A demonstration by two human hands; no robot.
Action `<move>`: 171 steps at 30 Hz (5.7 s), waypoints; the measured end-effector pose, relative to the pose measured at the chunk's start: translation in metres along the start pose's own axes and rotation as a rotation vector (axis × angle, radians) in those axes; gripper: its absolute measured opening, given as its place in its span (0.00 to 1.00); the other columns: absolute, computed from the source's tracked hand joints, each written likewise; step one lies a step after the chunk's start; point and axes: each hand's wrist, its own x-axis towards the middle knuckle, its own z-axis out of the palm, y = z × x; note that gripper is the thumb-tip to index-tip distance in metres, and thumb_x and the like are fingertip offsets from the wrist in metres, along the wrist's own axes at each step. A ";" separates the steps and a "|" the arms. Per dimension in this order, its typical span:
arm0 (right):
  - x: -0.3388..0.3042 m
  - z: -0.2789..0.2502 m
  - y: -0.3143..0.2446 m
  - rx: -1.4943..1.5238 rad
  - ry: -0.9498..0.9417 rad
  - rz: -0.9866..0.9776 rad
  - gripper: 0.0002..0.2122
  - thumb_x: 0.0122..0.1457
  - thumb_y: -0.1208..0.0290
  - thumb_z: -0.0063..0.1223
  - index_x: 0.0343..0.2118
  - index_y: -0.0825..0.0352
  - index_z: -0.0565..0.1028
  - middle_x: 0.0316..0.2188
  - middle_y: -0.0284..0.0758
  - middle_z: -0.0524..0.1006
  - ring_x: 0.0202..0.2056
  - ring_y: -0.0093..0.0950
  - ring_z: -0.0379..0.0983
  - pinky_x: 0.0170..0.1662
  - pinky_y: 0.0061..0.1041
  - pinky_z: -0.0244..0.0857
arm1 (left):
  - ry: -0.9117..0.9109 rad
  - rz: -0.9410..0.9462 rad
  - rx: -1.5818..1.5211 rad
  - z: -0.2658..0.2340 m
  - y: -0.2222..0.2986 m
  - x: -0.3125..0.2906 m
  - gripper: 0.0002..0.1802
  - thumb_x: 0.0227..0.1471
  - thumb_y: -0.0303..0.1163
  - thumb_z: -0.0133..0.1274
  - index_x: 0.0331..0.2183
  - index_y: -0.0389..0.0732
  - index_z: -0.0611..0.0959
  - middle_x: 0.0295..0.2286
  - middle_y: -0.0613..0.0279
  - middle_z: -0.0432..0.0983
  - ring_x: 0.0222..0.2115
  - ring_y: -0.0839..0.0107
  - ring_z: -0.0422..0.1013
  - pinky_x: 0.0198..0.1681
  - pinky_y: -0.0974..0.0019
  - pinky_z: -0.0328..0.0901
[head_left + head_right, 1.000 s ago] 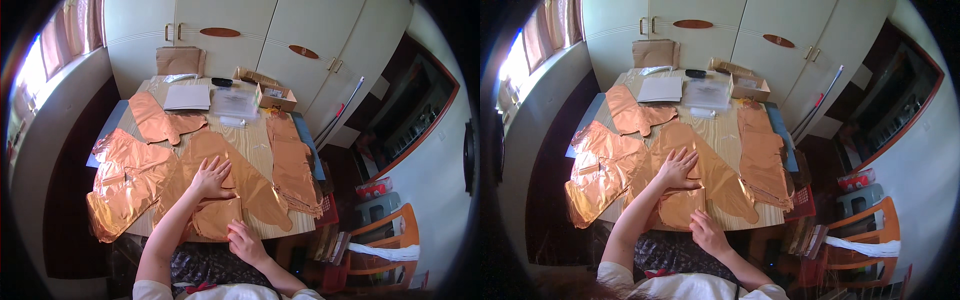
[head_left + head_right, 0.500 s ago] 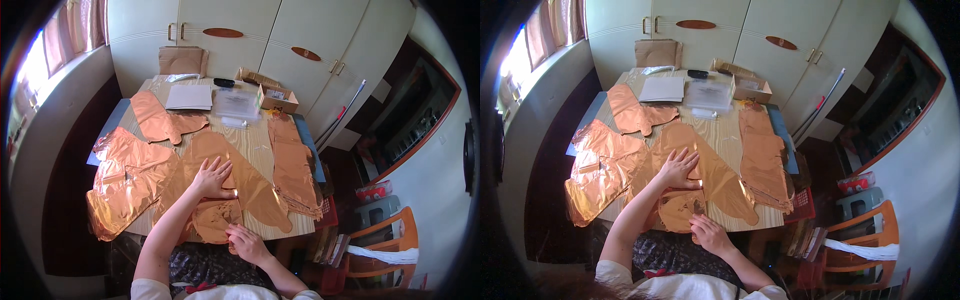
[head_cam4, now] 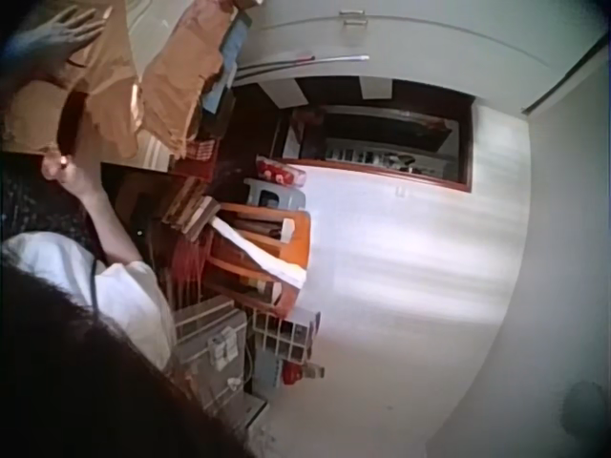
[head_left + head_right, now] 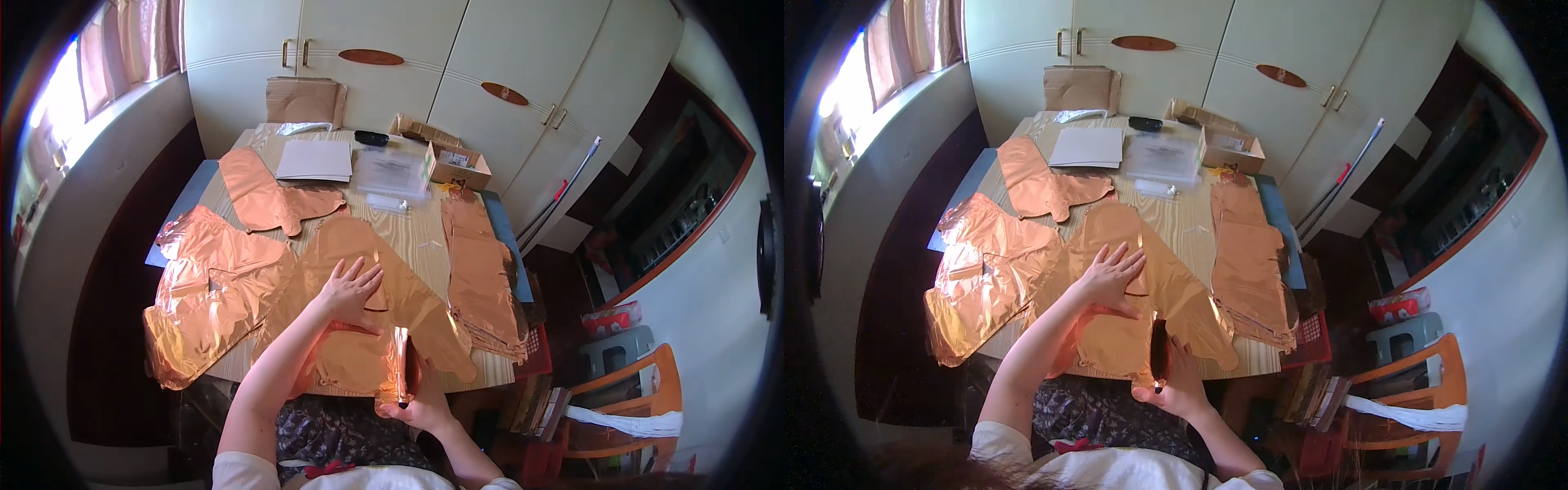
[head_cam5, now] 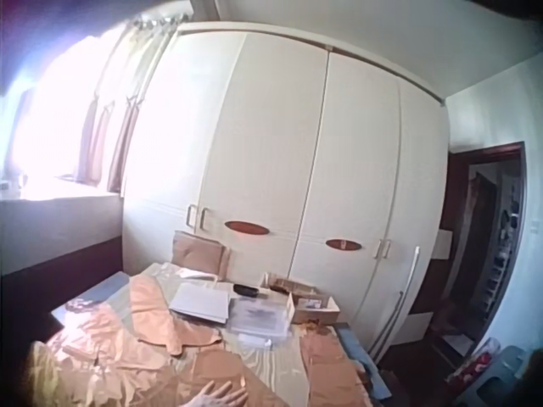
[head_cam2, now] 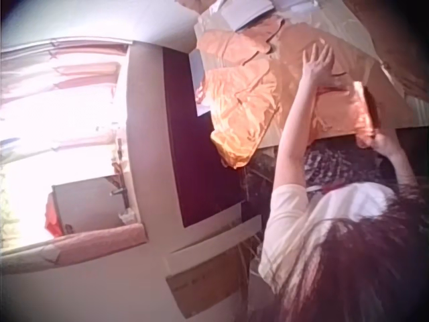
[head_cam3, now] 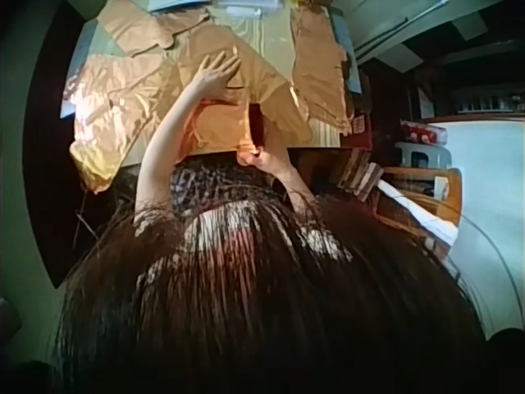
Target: Packaging a foil balloon into a plastic sleeve and folding other foil balloons.
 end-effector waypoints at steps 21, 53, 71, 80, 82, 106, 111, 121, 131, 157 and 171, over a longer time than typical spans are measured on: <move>-0.025 -0.030 0.037 -0.354 0.488 0.167 0.27 0.50 0.65 0.63 0.52 0.68 0.69 0.50 0.44 0.70 0.52 0.41 0.67 0.56 0.38 0.60 | -0.015 -0.006 -0.009 -0.004 0.004 0.000 0.73 0.27 0.79 0.53 0.64 0.38 0.55 0.65 0.56 0.47 0.66 0.50 0.41 0.66 0.42 0.37; 0.000 -0.047 0.070 -0.660 0.202 0.371 0.24 0.45 0.49 0.66 0.32 0.66 0.71 0.33 0.39 0.71 0.40 0.40 0.67 0.45 0.37 0.63 | 0.007 -0.005 0.011 0.003 0.001 0.001 0.69 0.28 0.81 0.49 0.64 0.44 0.57 0.65 0.60 0.47 0.66 0.51 0.40 0.65 0.40 0.36; -0.032 -0.061 0.056 0.252 -0.145 0.502 0.25 0.52 0.57 0.64 0.48 0.71 0.73 0.40 0.44 0.79 0.43 0.34 0.77 0.48 0.31 0.68 | 0.034 0.017 -0.025 0.003 0.002 0.002 0.69 0.28 0.80 0.52 0.63 0.42 0.58 0.64 0.57 0.49 0.66 0.48 0.41 0.65 0.40 0.37; -0.030 -0.014 0.008 -0.326 0.066 0.275 0.23 0.47 0.43 0.62 0.27 0.64 0.78 0.21 0.37 0.78 0.25 0.39 0.77 0.32 0.38 0.70 | -0.010 -0.008 0.023 0.002 0.003 0.002 0.70 0.28 0.82 0.49 0.64 0.44 0.56 0.65 0.60 0.48 0.66 0.51 0.39 0.66 0.41 0.36; -0.020 0.001 -0.002 -0.366 0.236 0.182 0.21 0.47 0.49 0.64 0.29 0.65 0.76 0.24 0.41 0.77 0.28 0.42 0.75 0.35 0.40 0.69 | -0.015 -0.013 0.023 0.001 0.003 0.001 0.70 0.28 0.82 0.49 0.64 0.44 0.56 0.65 0.60 0.48 0.66 0.51 0.39 0.66 0.41 0.36; -0.013 0.041 0.016 -0.478 0.212 -0.054 0.23 0.58 0.72 0.49 0.57 0.69 0.66 0.53 0.48 0.71 0.56 0.42 0.68 0.58 0.43 0.59 | 0.028 -0.021 0.003 0.011 -0.002 0.004 0.64 0.36 0.81 0.44 0.64 0.46 0.57 0.64 0.59 0.49 0.66 0.50 0.41 0.65 0.40 0.36; -0.014 0.038 0.013 -0.478 0.178 -0.124 0.21 0.58 0.75 0.46 0.56 0.64 0.69 0.54 0.46 0.71 0.56 0.40 0.67 0.59 0.43 0.58 | 0.035 -0.018 0.019 0.009 0.001 0.003 0.64 0.35 0.82 0.42 0.64 0.45 0.58 0.64 0.58 0.50 0.66 0.50 0.41 0.65 0.40 0.36; 0.000 0.037 -0.007 -0.483 -0.020 -0.178 0.32 0.46 0.72 0.58 0.59 0.62 0.66 0.59 0.44 0.65 0.62 0.41 0.59 0.63 0.43 0.54 | 0.026 -0.028 0.023 0.011 -0.001 0.004 0.64 0.35 0.81 0.44 0.64 0.46 0.58 0.64 0.59 0.50 0.66 0.50 0.41 0.65 0.40 0.36; 0.000 0.038 0.002 -0.433 -0.171 -0.188 0.34 0.45 0.69 0.63 0.59 0.60 0.66 0.60 0.40 0.64 0.64 0.40 0.55 0.65 0.43 0.50 | 0.022 -0.025 0.030 0.009 0.001 0.003 0.65 0.35 0.82 0.42 0.64 0.46 0.58 0.64 0.59 0.50 0.66 0.50 0.41 0.65 0.39 0.37; 0.000 0.032 -0.003 -0.412 -0.123 -0.203 0.26 0.62 0.49 0.44 0.60 0.55 0.65 0.59 0.33 0.67 0.63 0.45 0.55 0.62 0.49 0.50 | -0.009 0.015 0.048 0.002 0.000 0.000 0.70 0.27 0.81 0.50 0.64 0.45 0.56 0.65 0.59 0.48 0.66 0.49 0.41 0.65 0.40 0.37; 0.028 0.015 0.051 -0.313 -0.001 -0.229 0.18 0.54 0.65 0.57 0.47 0.65 0.75 0.51 0.36 0.74 0.56 0.32 0.67 0.55 0.33 0.62 | 0.028 0.031 0.014 0.002 0.001 -0.001 0.70 0.27 0.79 0.54 0.63 0.42 0.57 0.64 0.55 0.50 0.65 0.47 0.43 0.65 0.38 0.37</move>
